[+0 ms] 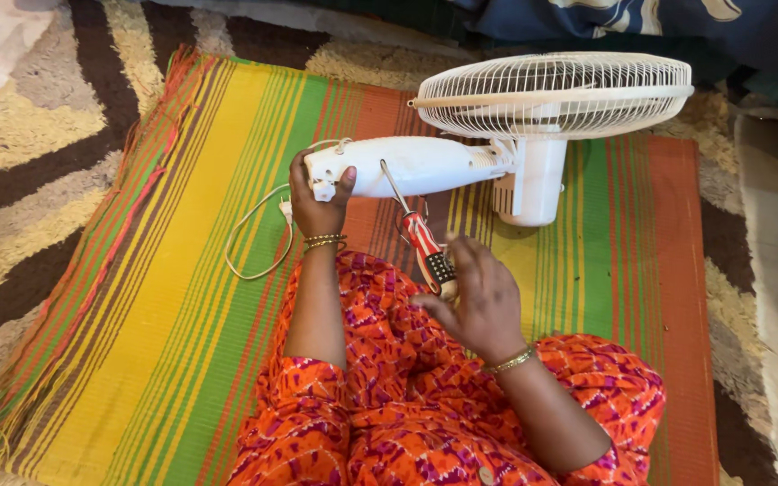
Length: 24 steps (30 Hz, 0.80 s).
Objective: The person sits on a mat and uses a screwdriver to loosen screws on the base of a white table fan. They then wrap the fan's power cord around the base multiple times and secure it, finishing by adjusting the fan head.
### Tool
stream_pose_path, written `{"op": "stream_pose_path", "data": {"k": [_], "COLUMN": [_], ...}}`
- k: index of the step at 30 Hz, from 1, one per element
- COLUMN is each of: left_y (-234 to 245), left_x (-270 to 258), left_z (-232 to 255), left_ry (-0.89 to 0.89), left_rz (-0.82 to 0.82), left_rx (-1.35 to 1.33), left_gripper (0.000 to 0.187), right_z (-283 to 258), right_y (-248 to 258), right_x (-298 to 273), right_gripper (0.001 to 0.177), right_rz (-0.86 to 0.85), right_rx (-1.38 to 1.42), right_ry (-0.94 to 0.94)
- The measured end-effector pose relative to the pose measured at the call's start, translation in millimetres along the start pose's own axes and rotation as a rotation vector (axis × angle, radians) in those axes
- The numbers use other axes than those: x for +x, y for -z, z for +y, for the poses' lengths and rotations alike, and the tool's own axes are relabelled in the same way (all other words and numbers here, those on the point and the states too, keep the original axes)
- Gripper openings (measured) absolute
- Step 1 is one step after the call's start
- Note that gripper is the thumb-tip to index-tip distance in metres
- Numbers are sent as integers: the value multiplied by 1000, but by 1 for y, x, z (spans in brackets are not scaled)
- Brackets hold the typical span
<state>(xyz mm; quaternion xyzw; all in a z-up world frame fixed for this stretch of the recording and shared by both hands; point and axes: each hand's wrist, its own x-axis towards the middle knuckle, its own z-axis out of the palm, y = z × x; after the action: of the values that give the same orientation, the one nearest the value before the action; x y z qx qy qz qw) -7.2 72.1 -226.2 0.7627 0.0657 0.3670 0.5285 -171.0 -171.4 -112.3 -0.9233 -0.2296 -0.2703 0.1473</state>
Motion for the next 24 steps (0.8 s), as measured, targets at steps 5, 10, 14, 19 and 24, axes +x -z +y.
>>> {"op": "stream_pose_path", "data": {"k": [5,10,14,19,24], "left_y": [1,0,-1,-3,-3], "left_x": [-1,-4,-1,-3,-3], "left_z": [-1,-3,-6,-9,-8], "left_ry": [-31,-6,3,36,10], "left_rz": [15,24,30,2,6], "left_rx": [23,33,61,92,72], "left_gripper": [87,88,91,89,89], "right_z": [2,-3,-4,-8,-15], "right_y": [-15,-28,-24,-15,-9], "right_x": [-19,-21,-14,-15,-8], "right_gripper": [50,30,70,44,29], "right_rz": [-276,118,218,-232,231], "right_rx": [80,-246,-32,64,-131], "right_ry": [-241,262,112,-230,263]}}
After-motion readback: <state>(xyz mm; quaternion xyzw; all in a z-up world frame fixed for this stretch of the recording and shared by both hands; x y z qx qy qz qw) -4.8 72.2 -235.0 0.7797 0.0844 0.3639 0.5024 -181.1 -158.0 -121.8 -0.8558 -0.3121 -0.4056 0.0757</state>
